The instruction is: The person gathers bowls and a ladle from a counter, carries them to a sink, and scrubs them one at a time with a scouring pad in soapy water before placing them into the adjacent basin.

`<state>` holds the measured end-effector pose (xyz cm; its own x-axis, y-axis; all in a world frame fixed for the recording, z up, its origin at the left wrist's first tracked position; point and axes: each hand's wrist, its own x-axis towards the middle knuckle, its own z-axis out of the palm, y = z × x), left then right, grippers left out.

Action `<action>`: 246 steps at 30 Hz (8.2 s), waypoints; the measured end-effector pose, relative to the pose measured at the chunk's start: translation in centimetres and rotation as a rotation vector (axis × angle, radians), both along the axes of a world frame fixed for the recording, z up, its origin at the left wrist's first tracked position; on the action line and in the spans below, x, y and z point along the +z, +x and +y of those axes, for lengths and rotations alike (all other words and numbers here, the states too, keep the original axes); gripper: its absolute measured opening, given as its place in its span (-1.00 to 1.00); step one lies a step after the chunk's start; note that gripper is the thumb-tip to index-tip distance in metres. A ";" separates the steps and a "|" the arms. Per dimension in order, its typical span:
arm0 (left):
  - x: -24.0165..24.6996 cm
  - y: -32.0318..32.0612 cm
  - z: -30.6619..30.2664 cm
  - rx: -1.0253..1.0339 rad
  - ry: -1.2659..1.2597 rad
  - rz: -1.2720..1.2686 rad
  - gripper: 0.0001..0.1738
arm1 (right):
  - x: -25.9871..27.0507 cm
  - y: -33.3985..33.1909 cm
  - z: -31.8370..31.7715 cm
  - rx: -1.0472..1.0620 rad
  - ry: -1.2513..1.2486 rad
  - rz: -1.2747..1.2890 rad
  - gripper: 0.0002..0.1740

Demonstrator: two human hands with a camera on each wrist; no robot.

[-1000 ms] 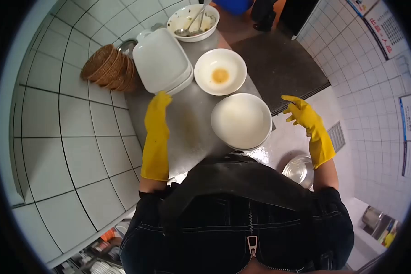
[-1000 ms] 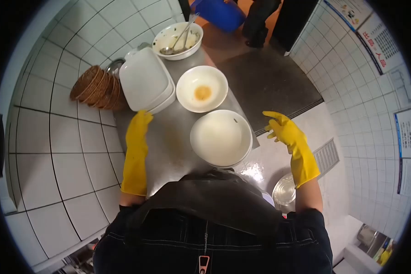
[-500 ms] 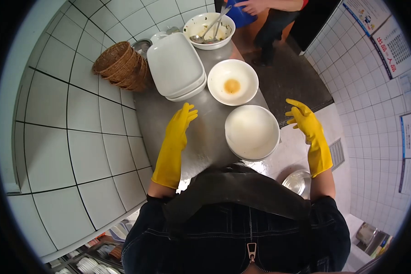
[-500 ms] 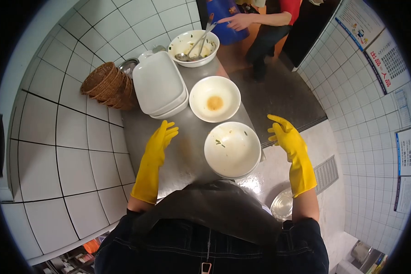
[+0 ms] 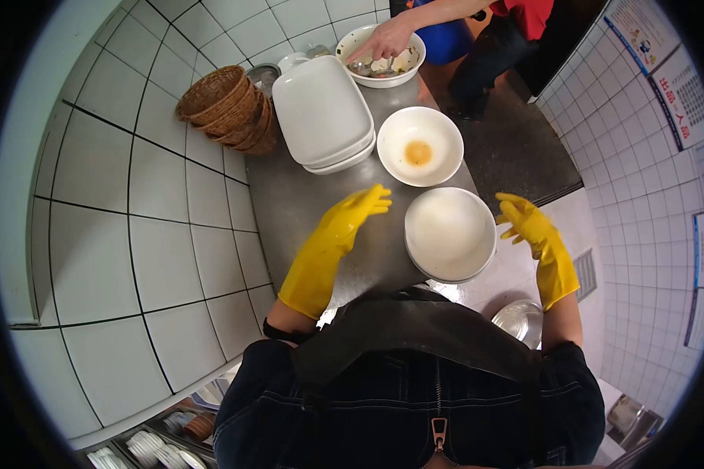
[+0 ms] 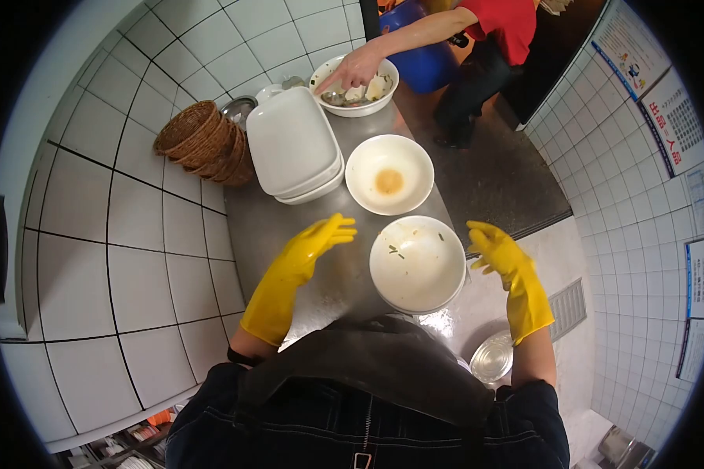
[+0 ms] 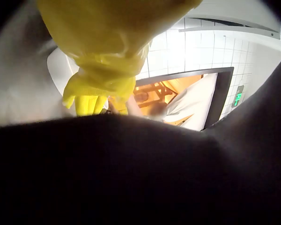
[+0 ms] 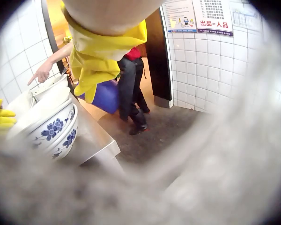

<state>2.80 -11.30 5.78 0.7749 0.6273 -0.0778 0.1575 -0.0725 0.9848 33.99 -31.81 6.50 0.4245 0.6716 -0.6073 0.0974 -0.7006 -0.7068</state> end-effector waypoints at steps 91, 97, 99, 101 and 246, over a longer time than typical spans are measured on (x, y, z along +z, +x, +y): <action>0.4 -31.8 -25.9 1.212 -0.739 -0.717 -0.30 | -1.1 -42.2 7.0 0.631 -0.351 1.079 -0.48; 3.8 -37.0 -26.4 1.518 -0.603 -0.737 -0.23 | -2.0 -51.0 11.9 0.776 -0.454 1.063 -0.40; 4.2 -38.8 -26.1 1.582 -0.589 -0.738 -0.22 | -2.3 -54.3 13.2 0.942 -0.293 1.068 -0.46; 4.4 -41.7 -25.7 1.653 -0.483 -0.741 -0.22 | -2.1 -58.6 14.1 0.933 -0.269 1.088 -0.49; -10.5 -150.9 45.5 1.708 -0.327 -0.650 -0.50 | -13.8 -166.6 77.6 0.701 0.427 0.596 -0.40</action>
